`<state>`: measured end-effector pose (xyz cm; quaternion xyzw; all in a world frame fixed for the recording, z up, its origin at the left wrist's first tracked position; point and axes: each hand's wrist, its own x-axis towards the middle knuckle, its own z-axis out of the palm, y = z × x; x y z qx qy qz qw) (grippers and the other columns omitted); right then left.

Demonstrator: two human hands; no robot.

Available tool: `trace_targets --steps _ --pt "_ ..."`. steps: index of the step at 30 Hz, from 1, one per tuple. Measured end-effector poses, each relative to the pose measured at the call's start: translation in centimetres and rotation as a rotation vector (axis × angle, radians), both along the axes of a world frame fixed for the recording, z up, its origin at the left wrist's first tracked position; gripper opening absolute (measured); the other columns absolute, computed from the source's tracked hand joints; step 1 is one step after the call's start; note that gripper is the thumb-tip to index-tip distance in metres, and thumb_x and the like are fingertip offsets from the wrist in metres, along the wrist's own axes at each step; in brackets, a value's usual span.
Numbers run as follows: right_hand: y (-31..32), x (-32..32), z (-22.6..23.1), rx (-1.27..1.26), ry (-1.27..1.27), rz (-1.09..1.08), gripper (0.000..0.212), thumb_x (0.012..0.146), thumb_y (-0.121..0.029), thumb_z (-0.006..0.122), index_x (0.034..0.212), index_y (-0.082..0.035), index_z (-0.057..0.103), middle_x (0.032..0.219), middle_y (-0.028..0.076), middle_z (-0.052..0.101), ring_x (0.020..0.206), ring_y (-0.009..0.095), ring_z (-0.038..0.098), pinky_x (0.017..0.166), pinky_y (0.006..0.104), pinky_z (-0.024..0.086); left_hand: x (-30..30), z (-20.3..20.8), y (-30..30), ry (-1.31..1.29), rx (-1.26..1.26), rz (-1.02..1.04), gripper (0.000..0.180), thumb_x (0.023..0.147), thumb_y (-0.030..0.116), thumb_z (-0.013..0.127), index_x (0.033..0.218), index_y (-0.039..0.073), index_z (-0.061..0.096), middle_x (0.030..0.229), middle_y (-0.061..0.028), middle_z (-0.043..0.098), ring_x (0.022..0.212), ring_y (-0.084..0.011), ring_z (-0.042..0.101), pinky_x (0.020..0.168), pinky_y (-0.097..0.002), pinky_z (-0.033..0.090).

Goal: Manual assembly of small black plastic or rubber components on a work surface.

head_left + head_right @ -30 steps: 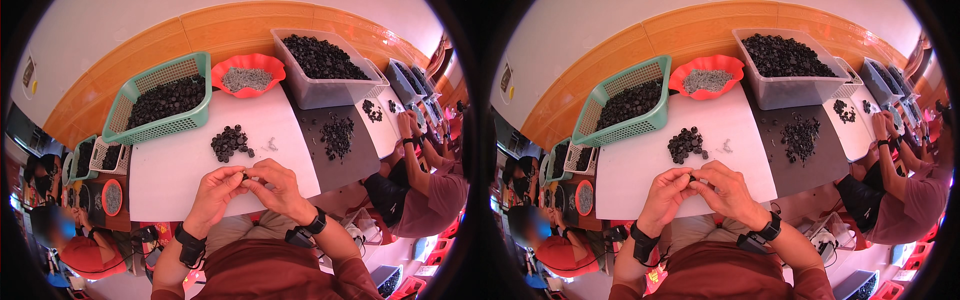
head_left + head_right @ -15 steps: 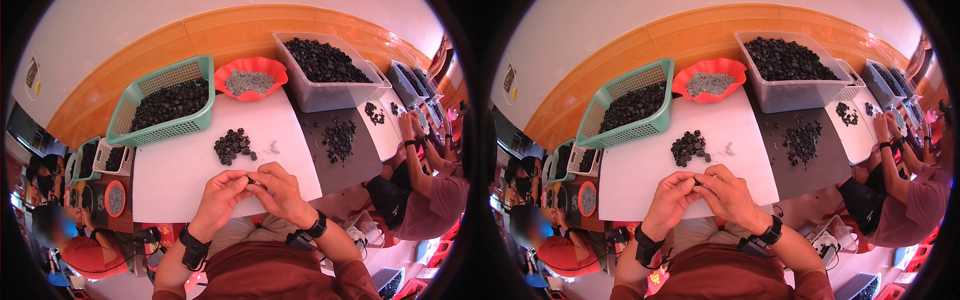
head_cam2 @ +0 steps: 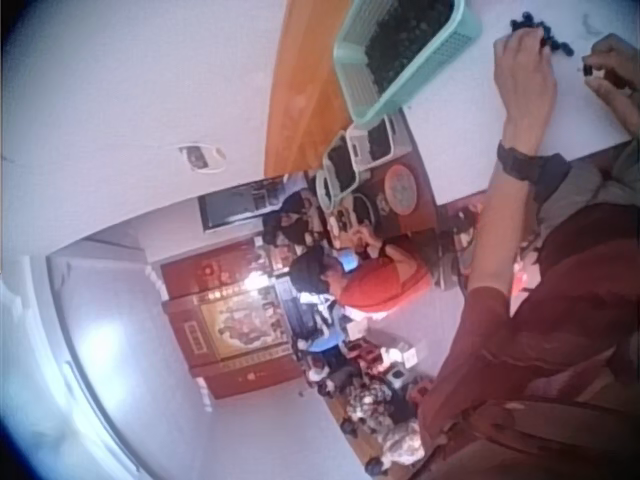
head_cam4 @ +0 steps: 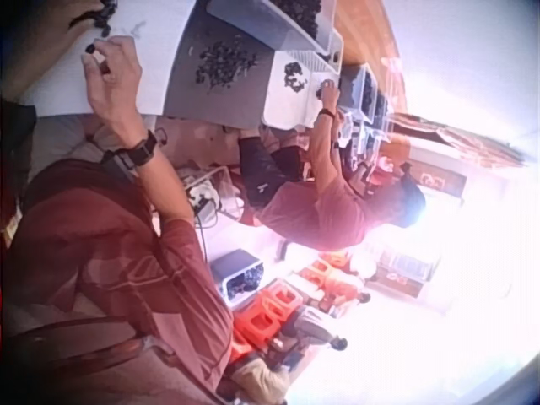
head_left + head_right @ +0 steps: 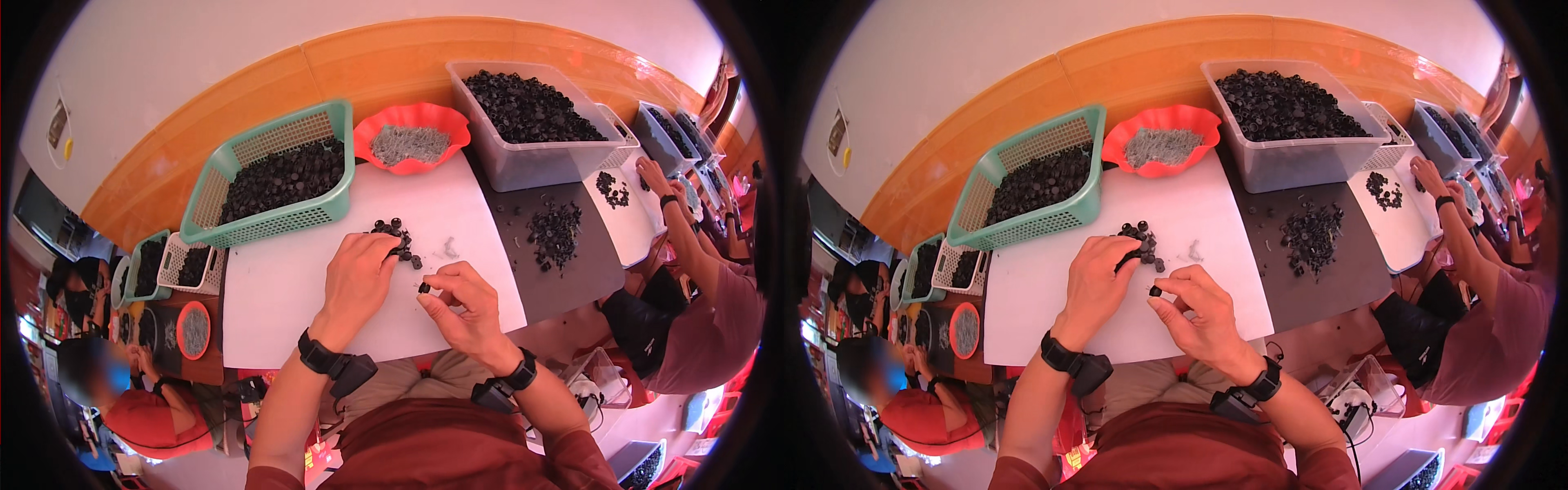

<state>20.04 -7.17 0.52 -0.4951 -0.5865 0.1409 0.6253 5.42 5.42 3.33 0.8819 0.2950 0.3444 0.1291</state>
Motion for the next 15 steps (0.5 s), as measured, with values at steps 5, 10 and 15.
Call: trace_targets --steps 5,10,15 --pt "-0.2 0.1 0.1 -0.036 0.034 0.003 0.022 0.087 -0.001 0.075 0.108 0.001 0.068 0.099 0.011 0.062 0.064 0.01 0.062 0.055 0.0234 0.051 1.0 -0.1 1.2 0.132 0.105 -0.046 0.021 0.081 0.005 0.072 0.102 0.006 0.073 0.103 -0.0077 0.072 0.1 -0.0292 0.062 0.087 -0.0385 0.052" --pt "-0.1 0.0 0.1 -0.028 0.1 0.002 0.021 0.087 -0.001 0.076 0.106 -0.001 0.07 0.095 0.007 0.062 0.064 0.006 0.054 0.056 0.0206 0.044 1.7 -0.4 1.8 0.21 0.17 -0.048 0.019 0.081 0.005 0.071 0.099 0.007 0.073 0.102 -0.0068 0.072 0.096 -0.0287 0.062 0.085 -0.0395 0.052" --pt "-0.2 0.2 0.0 -0.029 0.121 0.017 0.02 0.087 -0.001 0.076 0.106 -0.001 0.07 0.096 0.007 0.062 0.063 0.005 0.052 0.055 0.0208 0.043 1.8 -0.1 2.1 0.271 0.126 -0.03 0.015 0.08 0.006 0.072 0.095 0.006 0.074 0.097 -0.0067 0.071 0.094 -0.0274 0.063 0.082 -0.04 0.052"
